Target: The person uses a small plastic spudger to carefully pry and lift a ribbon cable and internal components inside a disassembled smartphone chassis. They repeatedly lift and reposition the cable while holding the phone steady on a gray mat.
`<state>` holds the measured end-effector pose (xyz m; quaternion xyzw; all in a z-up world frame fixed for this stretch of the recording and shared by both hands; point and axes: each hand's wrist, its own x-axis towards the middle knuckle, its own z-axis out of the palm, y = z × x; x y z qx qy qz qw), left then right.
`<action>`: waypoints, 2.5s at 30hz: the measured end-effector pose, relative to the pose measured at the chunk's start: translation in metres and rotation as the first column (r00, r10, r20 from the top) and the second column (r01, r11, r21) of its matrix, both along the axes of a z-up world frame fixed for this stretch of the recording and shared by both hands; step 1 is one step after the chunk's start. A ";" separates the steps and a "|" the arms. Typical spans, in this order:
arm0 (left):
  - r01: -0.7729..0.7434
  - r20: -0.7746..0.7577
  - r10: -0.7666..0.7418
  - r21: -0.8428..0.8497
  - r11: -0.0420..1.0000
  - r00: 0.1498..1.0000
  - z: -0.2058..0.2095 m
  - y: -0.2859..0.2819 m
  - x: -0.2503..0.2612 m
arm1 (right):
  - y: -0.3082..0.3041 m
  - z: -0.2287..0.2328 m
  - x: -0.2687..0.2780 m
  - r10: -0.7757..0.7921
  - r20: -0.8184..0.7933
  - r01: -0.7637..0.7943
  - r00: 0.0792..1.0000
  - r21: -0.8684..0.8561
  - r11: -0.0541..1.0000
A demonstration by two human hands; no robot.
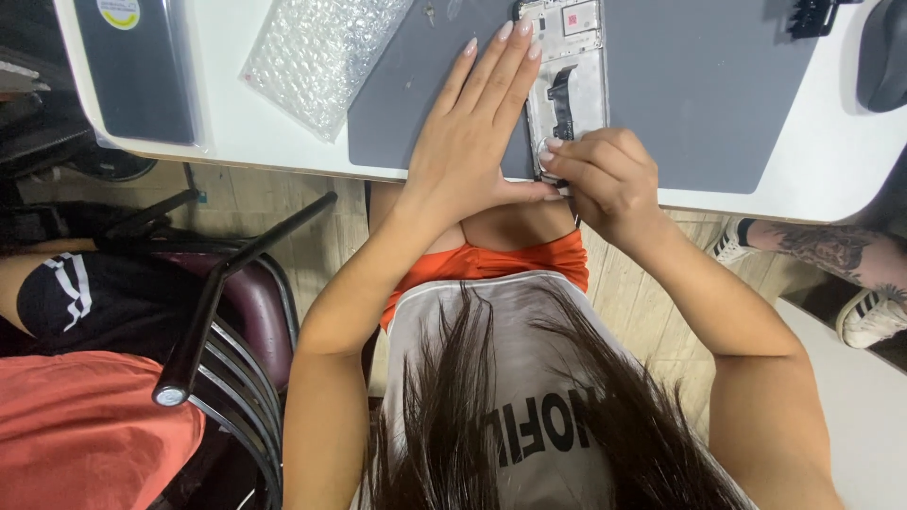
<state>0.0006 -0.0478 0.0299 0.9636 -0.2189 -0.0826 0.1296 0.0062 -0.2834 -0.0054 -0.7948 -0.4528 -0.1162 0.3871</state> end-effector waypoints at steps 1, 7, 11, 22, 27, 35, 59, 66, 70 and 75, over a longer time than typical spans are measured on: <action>0.003 0.004 -0.003 0.001 1.000 1.000 0.000 0.000 0.000 | 0.001 0.000 0.000 -0.003 0.004 0.003 1.000 0.001 1.000; -0.002 0.007 0.002 0.047 0.999 1.000 0.001 0.001 -0.002 | 0.001 0.000 0.001 0.011 -0.021 -0.010 1.000 0.045 0.999; -0.004 0.031 0.004 0.023 1.000 1.000 0.000 0.002 -0.002 | -0.006 -0.003 0.000 0.021 0.051 -0.021 0.998 0.008 1.000; -0.009 0.001 0.009 0.006 1.000 1.000 0.003 0.002 -0.001 | -0.008 -0.005 0.001 0.015 0.120 -0.005 0.993 -0.080 0.997; 0.000 -0.007 0.001 0.007 1.000 1.000 0.003 0.001 0.000 | -0.008 -0.002 0.002 0.029 0.046 -0.025 0.998 -0.085 0.996; 0.009 0.002 -0.010 0.040 0.999 1.000 -0.001 0.003 0.000 | -0.005 0.005 0.001 -0.006 0.035 0.005 0.999 0.026 1.000; -0.139 0.313 0.224 -0.273 0.952 0.923 -0.007 -0.044 -0.003 | -0.011 0.004 -0.020 -0.107 0.005 0.106 0.994 0.076 0.991; -0.150 0.336 0.198 -0.161 0.975 0.921 -0.006 -0.047 -0.005 | -0.012 0.002 -0.020 -0.125 -0.010 0.125 0.992 0.060 0.990; -0.177 0.335 0.231 -0.184 0.967 0.913 -0.005 -0.050 -0.008 | -0.012 0.004 -0.018 -0.115 -0.013 0.116 0.993 0.071 0.991; -0.209 0.338 0.312 -0.306 0.929 0.888 -0.006 -0.052 -0.015 | -0.012 0.004 -0.019 -0.122 -0.002 0.122 0.993 0.056 0.991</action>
